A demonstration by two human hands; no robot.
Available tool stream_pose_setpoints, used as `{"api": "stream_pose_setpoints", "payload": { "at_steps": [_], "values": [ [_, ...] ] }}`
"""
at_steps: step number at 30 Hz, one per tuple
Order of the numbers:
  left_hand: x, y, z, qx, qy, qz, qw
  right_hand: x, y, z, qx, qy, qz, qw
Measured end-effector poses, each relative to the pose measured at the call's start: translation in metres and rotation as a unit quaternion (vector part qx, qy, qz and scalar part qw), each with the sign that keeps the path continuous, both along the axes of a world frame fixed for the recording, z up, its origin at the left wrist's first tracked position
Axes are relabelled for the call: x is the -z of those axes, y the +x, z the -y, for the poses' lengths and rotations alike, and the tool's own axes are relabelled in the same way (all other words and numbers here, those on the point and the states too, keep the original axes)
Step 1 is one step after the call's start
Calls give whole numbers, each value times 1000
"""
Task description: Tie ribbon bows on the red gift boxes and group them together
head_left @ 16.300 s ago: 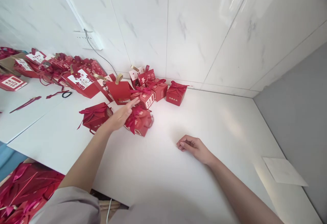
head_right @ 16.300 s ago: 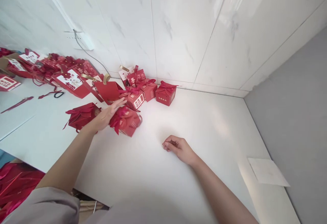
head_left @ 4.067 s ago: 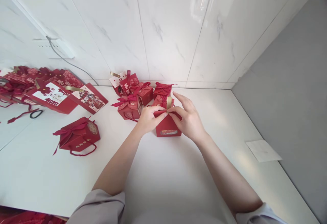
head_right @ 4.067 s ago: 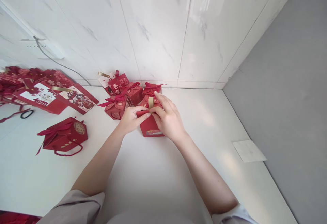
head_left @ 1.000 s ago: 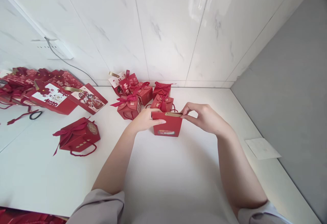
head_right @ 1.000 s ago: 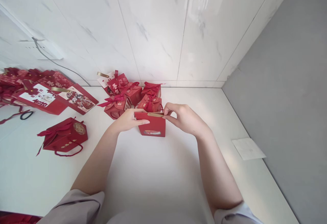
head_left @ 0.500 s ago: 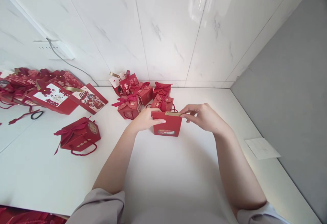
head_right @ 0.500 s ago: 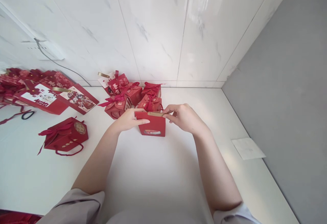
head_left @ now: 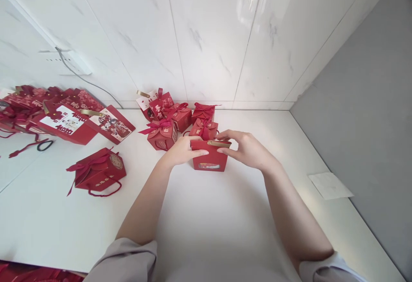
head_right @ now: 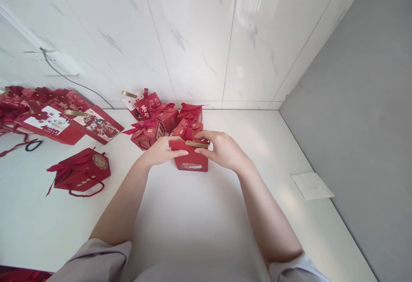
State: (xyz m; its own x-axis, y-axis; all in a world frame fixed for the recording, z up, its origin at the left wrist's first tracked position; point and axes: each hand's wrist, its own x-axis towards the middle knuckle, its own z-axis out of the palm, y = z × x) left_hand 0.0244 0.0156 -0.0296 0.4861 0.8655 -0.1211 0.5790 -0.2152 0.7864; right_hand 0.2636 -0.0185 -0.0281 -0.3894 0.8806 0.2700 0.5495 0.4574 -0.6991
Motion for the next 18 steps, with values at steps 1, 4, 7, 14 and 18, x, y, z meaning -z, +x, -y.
{"api": "stream_pose_setpoints", "payload": {
  "at_steps": [1, 4, 7, 14, 18],
  "values": [
    [0, 0, 0, 0, 4, -5, 1000, 3, -6, -1, -1, 7, -3, 1000],
    [2, -2, -1, -13, 21, -27, 999, 13, -19, -4, 8, 21, -9, 1000],
    [3, -2, -2, -17, 31, -32, 999, 17, -22, -6, 13, 21, -17, 1000],
    [3, -4, -3, -3, 27, -24, 999, 3, -2, -3, 1, -27, -5, 1000],
    [-3, -2, 1, 16, 83, 8, 996, -6, 10, 1, -15, -56, 7, 998]
  ]
}}
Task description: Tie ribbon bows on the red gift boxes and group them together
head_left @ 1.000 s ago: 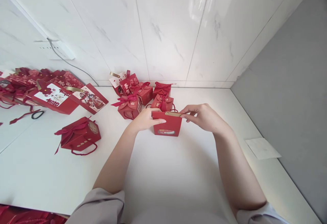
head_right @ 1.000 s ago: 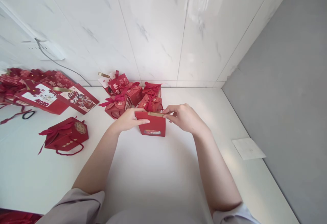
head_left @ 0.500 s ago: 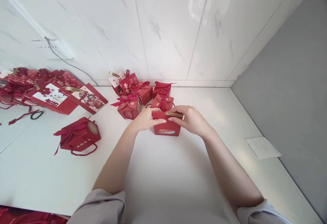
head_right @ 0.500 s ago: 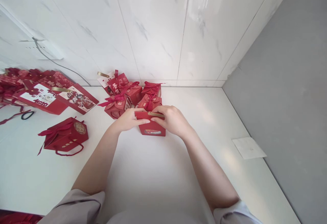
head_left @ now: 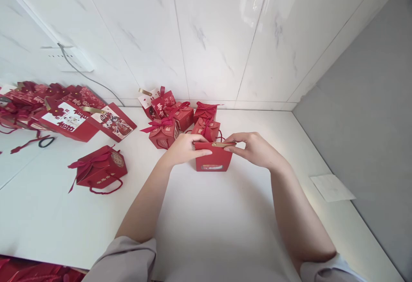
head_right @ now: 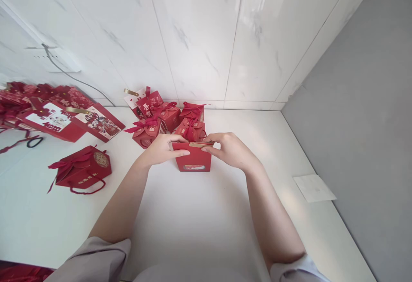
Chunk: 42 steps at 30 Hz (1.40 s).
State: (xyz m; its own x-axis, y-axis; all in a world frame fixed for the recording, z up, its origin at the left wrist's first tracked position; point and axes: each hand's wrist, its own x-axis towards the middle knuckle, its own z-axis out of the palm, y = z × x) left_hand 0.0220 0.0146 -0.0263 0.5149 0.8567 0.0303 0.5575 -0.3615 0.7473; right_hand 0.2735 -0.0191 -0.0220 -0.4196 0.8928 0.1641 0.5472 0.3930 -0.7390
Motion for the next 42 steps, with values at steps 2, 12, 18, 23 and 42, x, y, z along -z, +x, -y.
{"api": "stream_pose_setpoints", "payload": {
  "at_steps": [2, 12, 18, 23, 42],
  "values": [
    [-4, 3, 4, 15, 27, 40, 999, -2, 2, 2, -7, -1, -1, 1000],
    [-3, 12, 9, -1, 60, 35, 998, 4, -12, 1, -77, 112, -57, 989],
    [0, 9, 6, -7, 36, 55, 998, 6, -6, -3, -88, 125, -50, 987],
    [-2, 9, 7, -6, 17, 56, 998, 7, 1, -5, -83, 153, -16, 985],
    [-4, 11, 10, -18, 51, 30, 998, 9, -11, 1, -40, 310, 110, 944]
  ]
}}
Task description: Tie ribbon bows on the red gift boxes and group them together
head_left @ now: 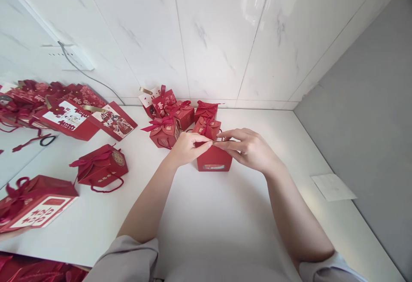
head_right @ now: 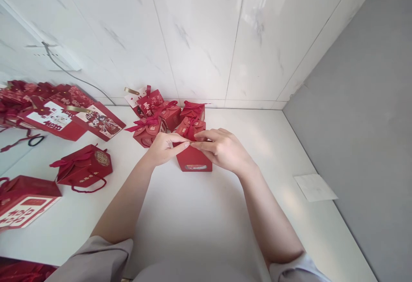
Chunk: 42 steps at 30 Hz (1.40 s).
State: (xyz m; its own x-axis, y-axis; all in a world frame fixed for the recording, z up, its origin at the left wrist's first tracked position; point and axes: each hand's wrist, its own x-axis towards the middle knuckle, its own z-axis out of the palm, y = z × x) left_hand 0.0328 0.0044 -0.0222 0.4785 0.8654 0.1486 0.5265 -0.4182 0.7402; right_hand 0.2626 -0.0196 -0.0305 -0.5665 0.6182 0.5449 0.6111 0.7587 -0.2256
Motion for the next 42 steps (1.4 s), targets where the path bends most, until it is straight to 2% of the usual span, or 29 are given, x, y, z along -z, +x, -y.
{"api": "stream_pose_setpoints", "payload": {
  "at_steps": [14, 42],
  "values": [
    [4, 1, -2, 5, 8, 14, 1000, -3, -6, 5, 42, 80, 56, 994],
    [4, 2, -1, 0, 23, -3, 1000, -2, -9, 5, 48, 82, 61, 994]
  ]
}}
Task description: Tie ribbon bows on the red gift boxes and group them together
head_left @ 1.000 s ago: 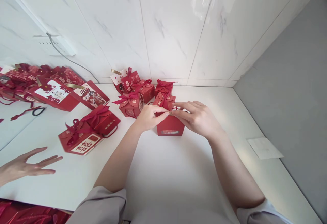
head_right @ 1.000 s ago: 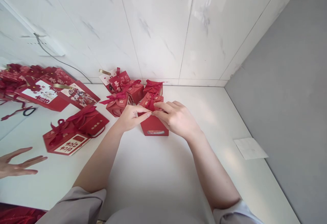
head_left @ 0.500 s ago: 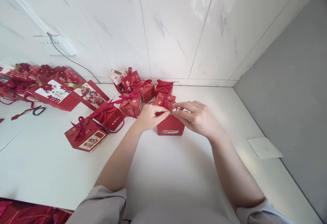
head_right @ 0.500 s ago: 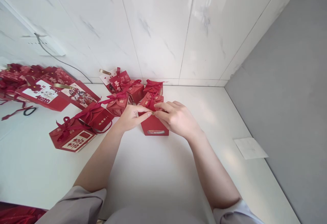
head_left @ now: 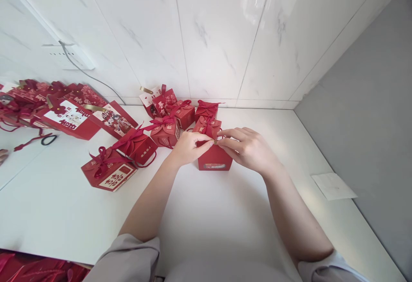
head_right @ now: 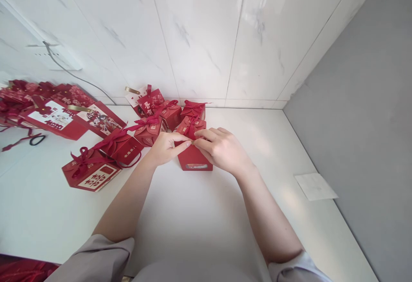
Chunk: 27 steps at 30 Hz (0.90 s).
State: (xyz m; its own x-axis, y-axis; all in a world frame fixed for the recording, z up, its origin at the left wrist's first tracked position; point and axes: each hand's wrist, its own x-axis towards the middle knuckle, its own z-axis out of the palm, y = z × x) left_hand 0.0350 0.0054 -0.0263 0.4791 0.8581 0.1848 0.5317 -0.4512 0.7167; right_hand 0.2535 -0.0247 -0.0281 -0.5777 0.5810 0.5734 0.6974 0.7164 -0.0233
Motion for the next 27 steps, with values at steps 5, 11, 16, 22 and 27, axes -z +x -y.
{"api": "stream_pose_setpoints", "payload": {
  "at_steps": [5, 11, 16, 22, 27],
  "values": [
    [0, 0, -1, 4, 12, -5, 1000, -1, -1, 1, -13, -25, -18, 999],
    [0, 1, 0, 8, 41, -2, 999, 5, -7, -3, -4, -28, -53, 998],
    [-2, 2, 0, 6, 49, 5, 999, 13, -16, -8, 8, 4, -76, 997],
    [4, 4, -1, -59, 32, 17, 998, 19, -18, -13, 7, 71, -83, 994],
    [6, 8, 2, -99, 26, 23, 994, 31, -21, -19, 29, 113, -115, 987]
  ]
}}
